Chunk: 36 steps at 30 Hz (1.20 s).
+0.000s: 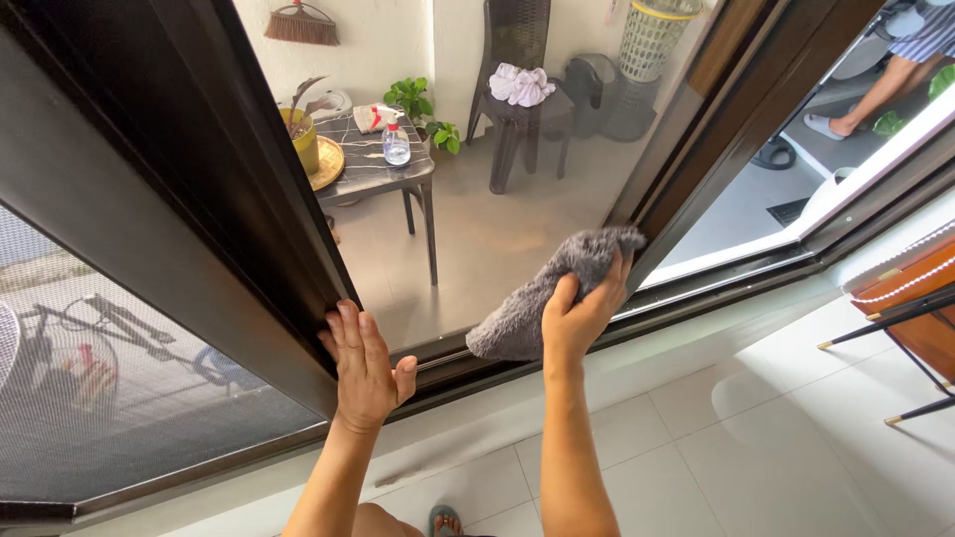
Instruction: Wiping and cleaning a sliding glass door and its frame with a cloth.
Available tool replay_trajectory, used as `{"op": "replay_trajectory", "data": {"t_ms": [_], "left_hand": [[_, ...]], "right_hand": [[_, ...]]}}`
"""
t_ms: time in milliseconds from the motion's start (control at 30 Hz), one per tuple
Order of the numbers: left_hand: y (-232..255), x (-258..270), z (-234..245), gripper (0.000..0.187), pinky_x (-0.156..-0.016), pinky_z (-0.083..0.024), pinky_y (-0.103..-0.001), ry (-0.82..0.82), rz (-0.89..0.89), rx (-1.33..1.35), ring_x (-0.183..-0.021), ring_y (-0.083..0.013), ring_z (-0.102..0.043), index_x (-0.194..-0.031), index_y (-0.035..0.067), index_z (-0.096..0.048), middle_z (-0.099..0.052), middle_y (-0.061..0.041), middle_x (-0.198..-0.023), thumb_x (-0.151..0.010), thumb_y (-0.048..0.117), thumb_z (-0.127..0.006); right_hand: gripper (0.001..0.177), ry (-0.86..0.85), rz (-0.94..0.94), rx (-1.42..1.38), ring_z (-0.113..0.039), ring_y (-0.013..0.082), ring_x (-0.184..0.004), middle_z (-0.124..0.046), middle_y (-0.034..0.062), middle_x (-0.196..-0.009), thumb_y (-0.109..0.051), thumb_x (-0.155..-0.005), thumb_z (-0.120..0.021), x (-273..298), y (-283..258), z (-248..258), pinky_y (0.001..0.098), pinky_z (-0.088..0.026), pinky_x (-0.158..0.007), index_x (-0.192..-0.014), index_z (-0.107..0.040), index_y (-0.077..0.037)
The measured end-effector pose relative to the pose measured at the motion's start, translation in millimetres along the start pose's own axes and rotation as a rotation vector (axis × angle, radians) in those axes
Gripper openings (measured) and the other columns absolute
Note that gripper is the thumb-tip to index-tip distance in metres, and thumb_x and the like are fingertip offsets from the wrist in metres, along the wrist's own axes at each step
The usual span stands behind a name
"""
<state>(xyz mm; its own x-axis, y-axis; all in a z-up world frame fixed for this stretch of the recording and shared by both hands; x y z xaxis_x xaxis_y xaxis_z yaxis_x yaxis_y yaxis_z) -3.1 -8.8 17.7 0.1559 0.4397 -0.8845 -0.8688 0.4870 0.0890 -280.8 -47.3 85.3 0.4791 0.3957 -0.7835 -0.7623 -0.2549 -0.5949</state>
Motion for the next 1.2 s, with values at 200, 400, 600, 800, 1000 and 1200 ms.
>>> {"op": "replay_trajectory", "data": {"t_ms": [200,400,600,800,1000,1200], "left_hand": [[3.7,-4.5,0.2,0.076,-0.127,-0.005,-0.061,0.012,0.001,0.011,-0.156,-0.0509,-0.01,-0.157,-0.014,-0.02,-0.019,-0.039,-0.163,-0.111,0.045,-0.036],[6.1,-7.4,-2.6,0.082,-0.128,-0.001,-0.058,0.004,0.019,0.025,-0.158,-0.0471,-0.007,-0.16,-0.01,-0.016,-0.016,-0.035,-0.165,-0.109,0.046,-0.048],[34.7,-35.4,46.1,0.079,-0.128,-0.018,-0.057,-0.004,0.111,0.271,-0.156,-0.0479,-0.023,-0.159,-0.008,-0.02,-0.025,-0.032,-0.164,-0.105,0.039,-0.053],[38.5,-33.9,101.8,0.04,-0.112,-0.051,-0.045,0.019,0.169,0.452,-0.13,-0.0384,-0.063,-0.139,-0.006,-0.054,-0.06,-0.025,-0.142,-0.103,0.011,-0.052],[21.0,-24.3,140.1,0.033,-0.107,-0.053,-0.043,0.237,0.226,0.282,-0.121,-0.0341,-0.063,-0.131,-0.008,-0.056,-0.062,-0.022,-0.132,-0.099,-0.004,-0.05],[-9.3,-17.1,173.1,0.031,-0.107,-0.054,-0.041,0.28,0.296,0.175,-0.125,-0.0336,-0.062,-0.133,-0.006,-0.055,-0.059,-0.021,-0.134,-0.102,-0.003,-0.053]], "right_hand": [[0.058,-0.015,-0.057,-0.041,-0.039,0.0463,-0.149,-0.037,0.0292,-0.159,-0.009,-0.1,-0.055,63.4,28.4,-19.1,0.0532,-0.031,-0.125,-0.151,-0.033,0.01],[0.063,-0.115,-0.068,-0.128,-0.035,0.0492,-0.15,-0.032,0.0304,-0.16,-0.012,-0.101,-0.059,96.3,-13.4,-15.8,0.056,-0.031,-0.125,-0.154,-0.031,0.008],[0.061,-0.33,0.078,-0.243,-0.039,0.0504,-0.14,-0.032,0.0311,-0.153,-0.016,-0.085,-0.075,113.2,-98.4,-8.9,0.0552,-0.042,-0.11,-0.141,-0.053,-0.004],[0.056,-0.365,0.073,-0.543,-0.051,0.0461,-0.143,-0.039,0.0286,-0.157,-0.001,-0.088,-0.066,111.1,-132.4,0.4,0.0493,-0.05,-0.113,-0.142,-0.055,-0.003],[0.052,-0.312,0.283,-0.666,-0.052,0.0418,-0.133,-0.039,0.0267,-0.152,-0.008,-0.087,-0.077,117.0,-181.3,19.9,0.0471,-0.05,-0.109,-0.135,-0.057,-0.007],[0.047,-0.291,0.347,-0.653,-0.044,0.0403,-0.142,-0.038,0.0246,-0.155,-0.008,-0.092,-0.075,147.8,-210.9,19.9,0.0531,-0.043,-0.118,-0.135,-0.059,-0.013]]}}
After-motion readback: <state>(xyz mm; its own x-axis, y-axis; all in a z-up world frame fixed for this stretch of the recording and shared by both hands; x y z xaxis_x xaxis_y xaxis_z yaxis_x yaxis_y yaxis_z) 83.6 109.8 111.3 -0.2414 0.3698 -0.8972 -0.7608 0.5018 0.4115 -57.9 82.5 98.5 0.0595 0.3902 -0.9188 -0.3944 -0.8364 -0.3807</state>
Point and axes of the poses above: each hand's wrist, its own x-axis away from the middle knuckle, its own z-axis out of the back of the hand, y = z × x, the point moved 2 cm from there along -x, towards the middle knuckle
